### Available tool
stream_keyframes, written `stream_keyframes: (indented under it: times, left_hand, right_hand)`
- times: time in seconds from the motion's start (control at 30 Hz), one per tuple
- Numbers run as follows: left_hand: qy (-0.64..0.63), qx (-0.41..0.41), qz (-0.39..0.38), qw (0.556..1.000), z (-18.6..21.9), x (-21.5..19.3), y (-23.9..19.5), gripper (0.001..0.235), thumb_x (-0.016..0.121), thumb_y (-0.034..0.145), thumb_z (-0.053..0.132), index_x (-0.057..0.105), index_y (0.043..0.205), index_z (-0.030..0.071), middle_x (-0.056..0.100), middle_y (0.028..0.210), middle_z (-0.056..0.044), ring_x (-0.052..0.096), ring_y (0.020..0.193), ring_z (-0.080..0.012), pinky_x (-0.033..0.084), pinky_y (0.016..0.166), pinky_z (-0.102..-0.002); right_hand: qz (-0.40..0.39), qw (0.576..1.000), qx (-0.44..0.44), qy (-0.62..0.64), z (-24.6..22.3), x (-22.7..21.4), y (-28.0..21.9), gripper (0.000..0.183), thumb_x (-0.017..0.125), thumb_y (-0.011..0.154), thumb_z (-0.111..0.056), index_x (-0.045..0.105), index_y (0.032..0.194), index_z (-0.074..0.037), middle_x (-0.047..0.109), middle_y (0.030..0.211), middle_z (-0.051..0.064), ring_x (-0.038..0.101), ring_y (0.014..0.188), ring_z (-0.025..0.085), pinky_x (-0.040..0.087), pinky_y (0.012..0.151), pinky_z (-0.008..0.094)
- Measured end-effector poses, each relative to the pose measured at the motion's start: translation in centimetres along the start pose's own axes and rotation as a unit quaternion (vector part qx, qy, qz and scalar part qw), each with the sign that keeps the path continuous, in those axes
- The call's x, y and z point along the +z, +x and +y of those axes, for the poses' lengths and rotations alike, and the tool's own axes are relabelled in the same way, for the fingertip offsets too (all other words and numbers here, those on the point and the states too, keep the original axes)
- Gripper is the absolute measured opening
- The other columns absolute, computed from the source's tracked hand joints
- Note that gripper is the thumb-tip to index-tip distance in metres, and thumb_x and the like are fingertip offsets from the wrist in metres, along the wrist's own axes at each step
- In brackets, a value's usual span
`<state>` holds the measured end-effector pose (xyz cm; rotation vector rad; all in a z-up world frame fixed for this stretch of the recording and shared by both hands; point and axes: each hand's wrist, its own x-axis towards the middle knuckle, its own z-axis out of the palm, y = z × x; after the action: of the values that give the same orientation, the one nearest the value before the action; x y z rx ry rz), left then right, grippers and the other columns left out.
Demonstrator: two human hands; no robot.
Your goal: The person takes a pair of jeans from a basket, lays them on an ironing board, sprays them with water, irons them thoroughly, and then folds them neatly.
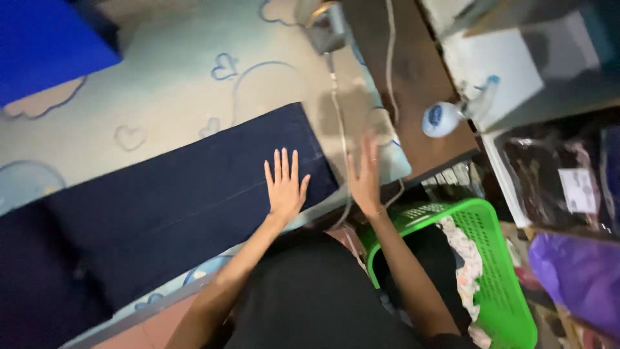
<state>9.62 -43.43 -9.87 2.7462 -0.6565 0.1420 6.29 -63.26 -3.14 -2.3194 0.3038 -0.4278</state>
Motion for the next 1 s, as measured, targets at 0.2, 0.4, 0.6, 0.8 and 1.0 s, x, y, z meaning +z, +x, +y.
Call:
stream_keyframes:
  times: [0.2,0.4,0.6,0.8,1.0]
  left_hand:
    - [0.082,-0.034,-0.041,0.995,5.9,0.8,3.3,0.094,0.041,0.099,0.067,0.028,0.159,-0.004,0.023,0.160,-0.040,0.012,0.154,-0.0503,0.002,0.120,-0.072]
    - [0.063,-0.065,-0.050,0.995,7.4,1.3,4.2,0.101,0.039,0.096,0.071,0.026,0.157,-0.009,0.020,0.164,-0.035,0.009,0.156,-0.0468,0.000,0.121,-0.073]
    - [-0.022,-0.030,-0.083,0.996,5.1,1.2,4.1,0.096,0.034,0.101,0.070,0.024,0.159,-0.006,0.023,0.166,-0.027,0.010,0.158,-0.0400,-0.003,0.123,-0.066]
    - [-0.055,-0.020,-0.020,0.998,-2.7,-1.7,-2.0,0.063,0.048,0.106,0.048,0.040,0.158,0.015,0.041,0.160,-0.016,0.029,0.153,-0.0315,0.014,0.125,-0.054]
    - [0.089,-0.143,-0.015,0.986,-7.9,-5.8,-11.9,0.071,0.040,0.102,0.060,0.031,0.163,0.026,0.030,0.167,-0.018,0.018,0.157,-0.0369,0.007,0.124,-0.063]
  right_hand:
    - [0.281,0.945,0.142,0.092,13.8,-4.1,2.4,0.077,0.069,0.102,-0.003,0.024,0.164,-0.010,0.013,0.165,0.019,0.038,0.147,0.043,0.042,0.119,0.052]
    - [0.305,0.928,0.198,0.081,20.5,-8.4,9.5,0.094,0.083,0.105,-0.025,0.013,0.168,-0.024,0.012,0.168,0.016,0.018,0.157,0.034,0.021,0.129,0.053]
    - [0.321,0.923,0.195,-0.088,23.7,-11.3,12.8,0.076,0.092,0.089,-0.051,0.045,0.148,-0.040,0.066,0.136,0.009,0.065,0.125,0.028,0.053,0.101,0.040]
    - [0.279,0.947,-0.156,-0.028,10.8,-13.9,9.7,0.065,0.090,0.074,0.000,0.063,0.132,0.010,0.060,0.121,0.036,0.060,0.114,0.049,0.046,0.100,0.054]
    - [0.030,0.956,-0.095,0.274,-5.3,-11.1,5.0,0.046,0.065,0.068,0.013,0.065,0.113,0.000,0.069,0.110,0.021,0.070,0.096,0.025,0.055,0.088,0.033]
